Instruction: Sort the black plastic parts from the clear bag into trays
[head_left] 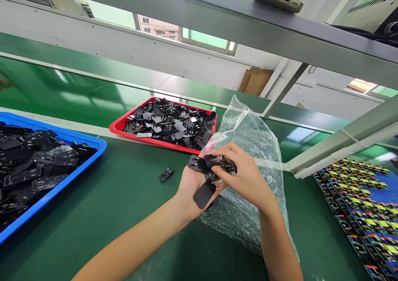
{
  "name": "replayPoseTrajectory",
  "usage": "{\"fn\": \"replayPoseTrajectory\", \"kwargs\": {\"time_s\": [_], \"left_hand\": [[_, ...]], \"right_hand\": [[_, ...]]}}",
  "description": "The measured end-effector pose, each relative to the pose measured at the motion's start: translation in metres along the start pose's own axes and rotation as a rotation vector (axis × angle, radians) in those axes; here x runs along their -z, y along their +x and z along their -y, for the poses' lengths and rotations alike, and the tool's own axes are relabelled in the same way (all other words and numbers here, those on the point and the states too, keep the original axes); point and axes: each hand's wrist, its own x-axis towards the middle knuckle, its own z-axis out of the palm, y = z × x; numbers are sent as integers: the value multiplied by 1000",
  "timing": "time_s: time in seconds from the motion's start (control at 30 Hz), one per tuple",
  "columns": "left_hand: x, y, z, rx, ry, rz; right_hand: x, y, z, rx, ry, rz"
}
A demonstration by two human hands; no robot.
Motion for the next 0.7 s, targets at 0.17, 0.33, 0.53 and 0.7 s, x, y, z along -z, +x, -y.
{"fn": "replayPoseTrajectory", "kwargs": {"time_s": [0.17,0.33,0.53,0.7], "left_hand": [[6,4,2,26,49,152],[7,4,0,58,95,239],[7,4,0,12,58,199],[8,6,-1,7,9,188]], "right_hand": [[-3,5,-9,32,-38,-187],[1,6,-13,-7,40,-368],[6,7,-10,-46,152,-220],[0,9,-12,8,3,-386]]}}
